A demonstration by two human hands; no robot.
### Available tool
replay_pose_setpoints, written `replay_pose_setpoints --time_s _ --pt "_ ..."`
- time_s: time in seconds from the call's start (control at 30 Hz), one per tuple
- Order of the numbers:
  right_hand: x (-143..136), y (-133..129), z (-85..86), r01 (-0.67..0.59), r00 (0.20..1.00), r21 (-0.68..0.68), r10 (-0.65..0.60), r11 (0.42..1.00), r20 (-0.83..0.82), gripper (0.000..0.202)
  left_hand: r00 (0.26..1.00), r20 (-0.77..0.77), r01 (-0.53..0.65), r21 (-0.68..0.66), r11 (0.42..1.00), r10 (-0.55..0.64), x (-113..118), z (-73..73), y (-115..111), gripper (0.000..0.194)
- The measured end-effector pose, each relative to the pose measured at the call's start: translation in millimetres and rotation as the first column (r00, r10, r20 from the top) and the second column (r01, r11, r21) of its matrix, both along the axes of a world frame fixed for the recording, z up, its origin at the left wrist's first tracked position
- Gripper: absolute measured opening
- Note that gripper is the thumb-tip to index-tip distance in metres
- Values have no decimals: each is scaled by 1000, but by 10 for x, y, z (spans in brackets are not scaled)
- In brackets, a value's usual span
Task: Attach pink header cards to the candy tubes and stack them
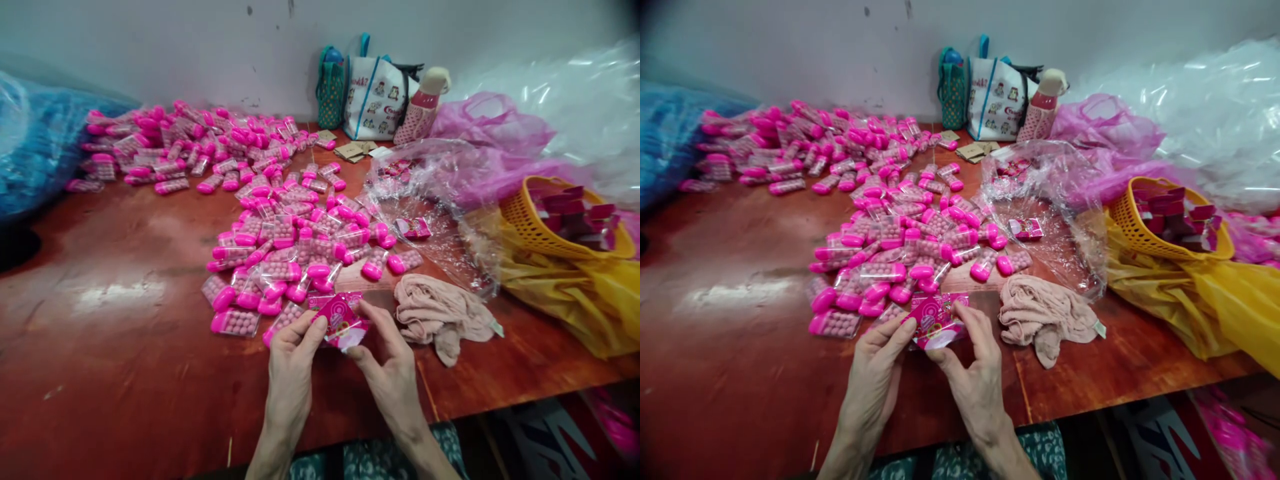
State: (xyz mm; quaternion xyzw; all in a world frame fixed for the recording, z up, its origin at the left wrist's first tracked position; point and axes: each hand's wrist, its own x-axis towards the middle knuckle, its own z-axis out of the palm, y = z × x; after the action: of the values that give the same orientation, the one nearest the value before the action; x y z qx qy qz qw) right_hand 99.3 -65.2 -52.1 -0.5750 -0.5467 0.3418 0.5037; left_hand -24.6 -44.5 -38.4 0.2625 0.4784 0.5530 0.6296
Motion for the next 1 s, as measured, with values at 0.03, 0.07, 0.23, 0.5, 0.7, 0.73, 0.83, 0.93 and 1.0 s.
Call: replay_pose_setpoints --time_s 0.03,0.07,0.23,0.5,0.7,0.73,0.83,0.93,1.0 --pt "-3 7 5 -25 992 -103 12 994 -123 43 1000 19 -8 -21 1000 8 1 2 1 9" --pt "-9 14 10 -59 974 -189 15 980 -226 36 999 32 -14 -36 999 15 2 5 2 8" --pt "-63 12 38 -108 929 -315 -17 943 -370 18 997 63 -50 -44 998 52 33 23 2 5" --pt "-143 -47 51 -72 985 -141 48 987 -163 25 982 144 -114 -57 992 121 45 50 -26 7" --pt "-89 -13 111 -186 976 -75 175 980 -133 31 977 116 -168 -78 983 176 1 31 -5 16" --pt "-91 -3 119 -170 977 -85 157 982 -141 29 978 112 -167 -79 983 175 -2 23 -5 17" --pt "-120 21 119 -109 985 -139 88 984 -150 15 981 74 -178 -46 983 181 -5 -23 -25 16" --pt "-145 35 92 -64 988 -119 46 991 -146 24 984 -22 -178 47 983 179 -17 -81 -62 12" --pt "-146 39 73 -50 994 -65 44 997 -102 20 979 -96 -173 88 981 181 -28 -97 -80 6"
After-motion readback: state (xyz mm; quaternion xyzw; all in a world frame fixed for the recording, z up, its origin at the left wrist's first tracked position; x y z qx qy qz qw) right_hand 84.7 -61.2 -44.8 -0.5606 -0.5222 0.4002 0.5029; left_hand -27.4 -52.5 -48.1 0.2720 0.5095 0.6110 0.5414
